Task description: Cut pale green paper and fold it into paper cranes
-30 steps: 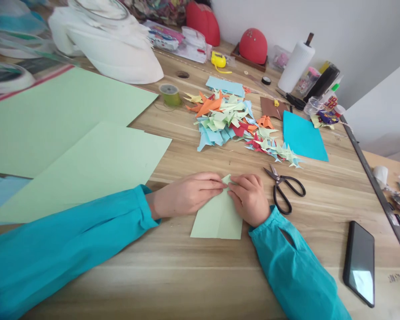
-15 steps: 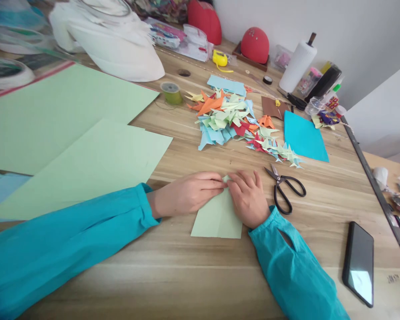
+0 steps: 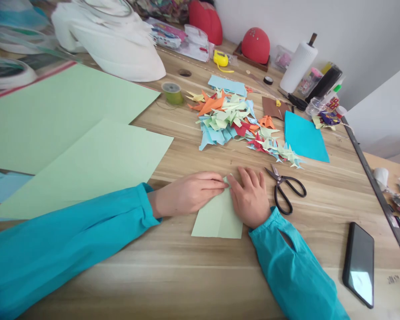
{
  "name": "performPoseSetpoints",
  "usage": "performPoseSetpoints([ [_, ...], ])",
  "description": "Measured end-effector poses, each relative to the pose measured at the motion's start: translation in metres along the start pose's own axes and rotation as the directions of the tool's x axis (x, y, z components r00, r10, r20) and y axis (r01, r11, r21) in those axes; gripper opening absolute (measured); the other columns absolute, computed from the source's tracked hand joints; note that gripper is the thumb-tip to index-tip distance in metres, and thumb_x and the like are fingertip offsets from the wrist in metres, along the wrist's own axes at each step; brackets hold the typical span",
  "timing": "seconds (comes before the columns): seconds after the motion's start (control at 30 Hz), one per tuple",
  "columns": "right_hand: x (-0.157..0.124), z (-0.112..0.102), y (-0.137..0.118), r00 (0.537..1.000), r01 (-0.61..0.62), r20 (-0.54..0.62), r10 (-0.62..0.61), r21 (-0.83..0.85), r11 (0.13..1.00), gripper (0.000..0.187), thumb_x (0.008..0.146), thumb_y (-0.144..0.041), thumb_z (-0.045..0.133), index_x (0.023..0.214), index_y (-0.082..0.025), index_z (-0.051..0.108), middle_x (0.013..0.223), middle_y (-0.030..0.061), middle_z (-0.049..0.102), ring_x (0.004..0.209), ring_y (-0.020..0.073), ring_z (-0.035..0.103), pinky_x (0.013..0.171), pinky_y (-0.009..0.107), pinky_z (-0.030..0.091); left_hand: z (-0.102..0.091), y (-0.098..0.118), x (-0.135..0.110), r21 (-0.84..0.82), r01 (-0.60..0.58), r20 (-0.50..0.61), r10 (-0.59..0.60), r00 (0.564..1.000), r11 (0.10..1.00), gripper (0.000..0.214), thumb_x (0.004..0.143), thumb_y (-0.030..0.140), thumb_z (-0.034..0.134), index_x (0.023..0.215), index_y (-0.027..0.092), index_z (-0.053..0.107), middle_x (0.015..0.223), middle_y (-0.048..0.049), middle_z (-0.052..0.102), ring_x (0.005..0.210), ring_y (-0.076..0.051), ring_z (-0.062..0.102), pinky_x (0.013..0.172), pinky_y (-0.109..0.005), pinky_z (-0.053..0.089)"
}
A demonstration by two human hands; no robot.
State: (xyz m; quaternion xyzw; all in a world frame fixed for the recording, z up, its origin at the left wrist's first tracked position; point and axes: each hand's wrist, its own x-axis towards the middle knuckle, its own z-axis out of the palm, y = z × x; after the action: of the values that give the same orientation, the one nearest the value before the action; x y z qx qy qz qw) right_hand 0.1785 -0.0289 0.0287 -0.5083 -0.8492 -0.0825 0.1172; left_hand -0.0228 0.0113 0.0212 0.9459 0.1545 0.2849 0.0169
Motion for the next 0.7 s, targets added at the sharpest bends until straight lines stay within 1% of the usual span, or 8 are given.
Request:
performPoseSetpoints([
  [0.2,-0.0008,0.0010,-0.0007,1.000,-0.014,0.002,0.014,-0.036,0.999,0.034,0.094,-0.026,0.043,0.125,-0.025,0.057,0.134,0.0124,0.053,0.125,0.0321,0.044,0.101,0.056,0.033,-0.0007,0.0008,0.0005,0.012,-0.005,0.001,0.005,1.000,1.000,0.029,0.092,0.010,0.040,0.099,0.007,0.069,0.102,-0.0101,0.071,0.102,-0.021,0.060,0.092,-0.033,0.052],
  [0.37,-0.0008,0.0010,-0.0011,1.000,-0.025,0.012,0.025,-0.047,0.999,0.035,0.095,-0.027,0.042,0.126,-0.026,0.057,0.136,0.0117,0.052,0.125,0.0317,0.044,0.101,0.055,0.033,-0.0016,0.0013,0.0011,0.024,-0.016,-0.009,0.016,1.000,1.000,0.030,0.093,0.010,0.040,0.098,0.006,0.069,0.101,-0.0100,0.071,0.101,-0.021,0.060,0.092,-0.031,0.052],
  [0.5,-0.0005,-0.0008,-0.0016,0.998,-0.034,0.049,0.037,-0.059,0.998,0.036,0.095,-0.027,0.041,0.128,-0.026,0.056,0.137,0.0110,0.051,0.127,0.0301,0.042,0.102,0.052,0.033,-0.0019,0.0014,0.0018,0.023,-0.016,-0.016,0.016,1.000,1.000,0.030,0.093,0.010,0.040,0.096,0.005,0.069,0.100,-0.0104,0.072,0.100,-0.020,0.060,0.091,-0.031,0.052],
  [0.7,-0.0003,-0.0027,-0.0018,0.996,-0.033,0.083,0.039,-0.072,0.997,0.037,0.096,-0.028,0.040,0.130,-0.026,0.054,0.138,0.0109,0.050,0.129,0.0298,0.041,0.104,0.052,0.032,-0.0017,0.0015,0.0005,0.036,-0.001,0.016,0.001,1.000,0.999,0.031,0.093,0.011,0.039,0.100,0.007,0.069,0.104,-0.0098,0.071,0.103,-0.020,0.060,0.093,-0.031,0.052],
])
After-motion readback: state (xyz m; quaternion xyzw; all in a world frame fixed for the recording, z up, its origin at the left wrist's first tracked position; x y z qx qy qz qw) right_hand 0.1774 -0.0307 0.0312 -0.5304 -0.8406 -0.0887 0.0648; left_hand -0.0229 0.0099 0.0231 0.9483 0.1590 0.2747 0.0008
